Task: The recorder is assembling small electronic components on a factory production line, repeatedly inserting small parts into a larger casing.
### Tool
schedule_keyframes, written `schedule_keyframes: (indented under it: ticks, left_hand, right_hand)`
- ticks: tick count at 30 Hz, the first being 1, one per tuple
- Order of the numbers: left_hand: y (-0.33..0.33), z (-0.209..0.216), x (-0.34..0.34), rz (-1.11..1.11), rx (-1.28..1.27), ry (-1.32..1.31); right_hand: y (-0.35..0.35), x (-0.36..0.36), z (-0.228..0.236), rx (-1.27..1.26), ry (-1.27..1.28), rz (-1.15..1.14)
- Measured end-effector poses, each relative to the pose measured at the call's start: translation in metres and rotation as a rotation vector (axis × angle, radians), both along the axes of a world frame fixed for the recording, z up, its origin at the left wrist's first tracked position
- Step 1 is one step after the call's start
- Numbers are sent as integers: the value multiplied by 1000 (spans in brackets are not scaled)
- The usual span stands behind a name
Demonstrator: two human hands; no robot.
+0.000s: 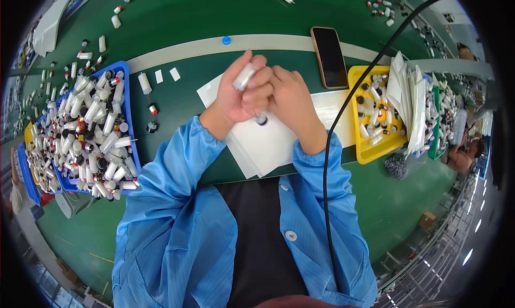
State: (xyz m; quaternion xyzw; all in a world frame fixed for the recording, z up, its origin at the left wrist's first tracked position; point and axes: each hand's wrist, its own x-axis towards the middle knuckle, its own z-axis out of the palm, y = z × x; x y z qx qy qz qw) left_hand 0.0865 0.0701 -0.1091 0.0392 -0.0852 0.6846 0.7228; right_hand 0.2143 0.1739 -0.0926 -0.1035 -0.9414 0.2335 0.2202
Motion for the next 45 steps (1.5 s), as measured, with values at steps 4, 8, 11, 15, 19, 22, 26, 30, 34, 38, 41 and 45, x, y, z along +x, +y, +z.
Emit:
schedule_keyframes:
  ticks: [4,8,11,15,19,22,26,30,34,38,41,45]
  left_hand:
    - [0,-2,0,109,-273,141]
    - [1,9,8,142,-387,184]
    - [2,22,-3,186,-494,-49]
    - [14,53,-25,325,-625,-64]
    - [18,62,-41,332,-523,29]
    - [17,63,-51,318,-388,235]
    - [8,68,-69,226,-420,737]
    - [0,69,-85,128,-383,912]
    - [4,72,-76,328,-432,963]
    - [6,75,-70,449,-419,1031]
    - [5,72,-74,447,-405,1088]
    - [3,75,-76,424,-405,1091]
  right_hand:
    - [13,-1,-5,-428,168,-113]
    - [26,-4,3,-1269,363,-381]
    - [31,3,16,-1392,497,-176]
    - [-12,-6,49,-909,446,-23]
    - [-20,-35,37,-436,496,-3]
    - [-20,-43,30,-808,564,-23]
    - [-15,-46,32,-443,684,-69]
    - [-9,-44,22,-84,724,-120]
    - [-13,-46,15,8,755,-121]
    - [-18,-49,2,-209,772,-106]
    - [-20,-48,9,-338,762,-103]
    - [-10,-46,23,-593,855,-45]
